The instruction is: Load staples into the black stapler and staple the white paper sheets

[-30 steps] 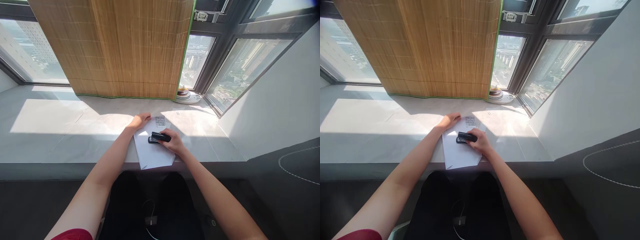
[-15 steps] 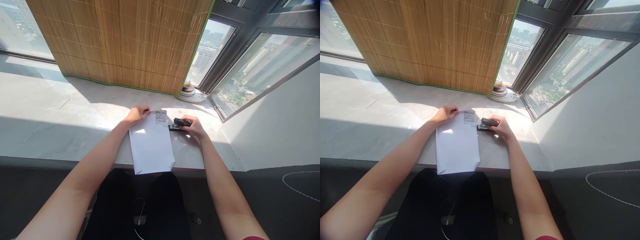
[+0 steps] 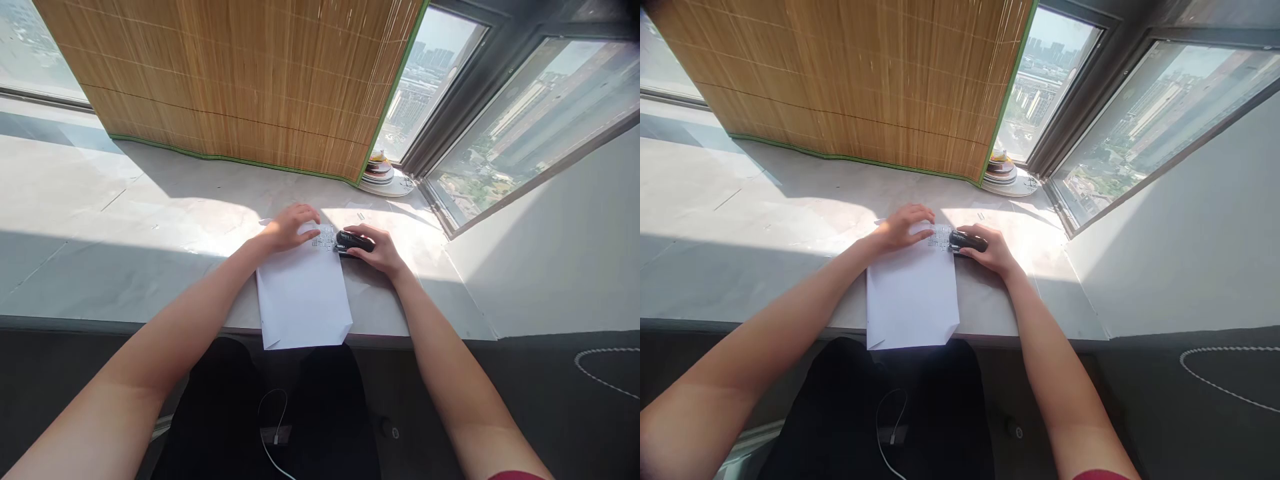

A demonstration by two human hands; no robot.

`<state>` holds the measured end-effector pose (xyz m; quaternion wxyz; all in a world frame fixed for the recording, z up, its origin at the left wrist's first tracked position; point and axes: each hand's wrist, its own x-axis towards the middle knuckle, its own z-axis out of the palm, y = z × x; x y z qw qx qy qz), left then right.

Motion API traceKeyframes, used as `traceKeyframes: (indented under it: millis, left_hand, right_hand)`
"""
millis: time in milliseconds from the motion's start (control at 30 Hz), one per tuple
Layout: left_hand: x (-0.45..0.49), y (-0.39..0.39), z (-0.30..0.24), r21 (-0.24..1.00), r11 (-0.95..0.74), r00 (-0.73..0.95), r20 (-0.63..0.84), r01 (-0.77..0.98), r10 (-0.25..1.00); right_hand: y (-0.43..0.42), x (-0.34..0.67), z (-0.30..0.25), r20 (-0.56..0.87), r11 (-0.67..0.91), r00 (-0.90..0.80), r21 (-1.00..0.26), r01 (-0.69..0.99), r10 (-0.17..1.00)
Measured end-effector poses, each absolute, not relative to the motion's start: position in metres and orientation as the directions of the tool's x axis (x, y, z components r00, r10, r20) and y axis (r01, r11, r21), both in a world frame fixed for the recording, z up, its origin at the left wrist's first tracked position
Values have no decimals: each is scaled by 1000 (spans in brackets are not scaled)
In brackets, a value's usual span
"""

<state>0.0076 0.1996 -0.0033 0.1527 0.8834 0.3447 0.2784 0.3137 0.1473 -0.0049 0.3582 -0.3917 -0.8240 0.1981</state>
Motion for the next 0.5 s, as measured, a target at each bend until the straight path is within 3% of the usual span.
traceKeyframes:
  millis: [133,267,500]
  left_hand:
    - [23,185,-9,533,-740,713,318,411,625]
    - [32,176,-10,523,-756,762,273,394,587]
    - [36,179,-15,603,-675,738,202,425,644]
  right_hand:
    - [144,308,-3,495,661,-439,-537,525,750]
    - [142,302,-3,515,693,-464,-493,527,720]
    - [140,297,-3,532,699,-460,-469,539,711]
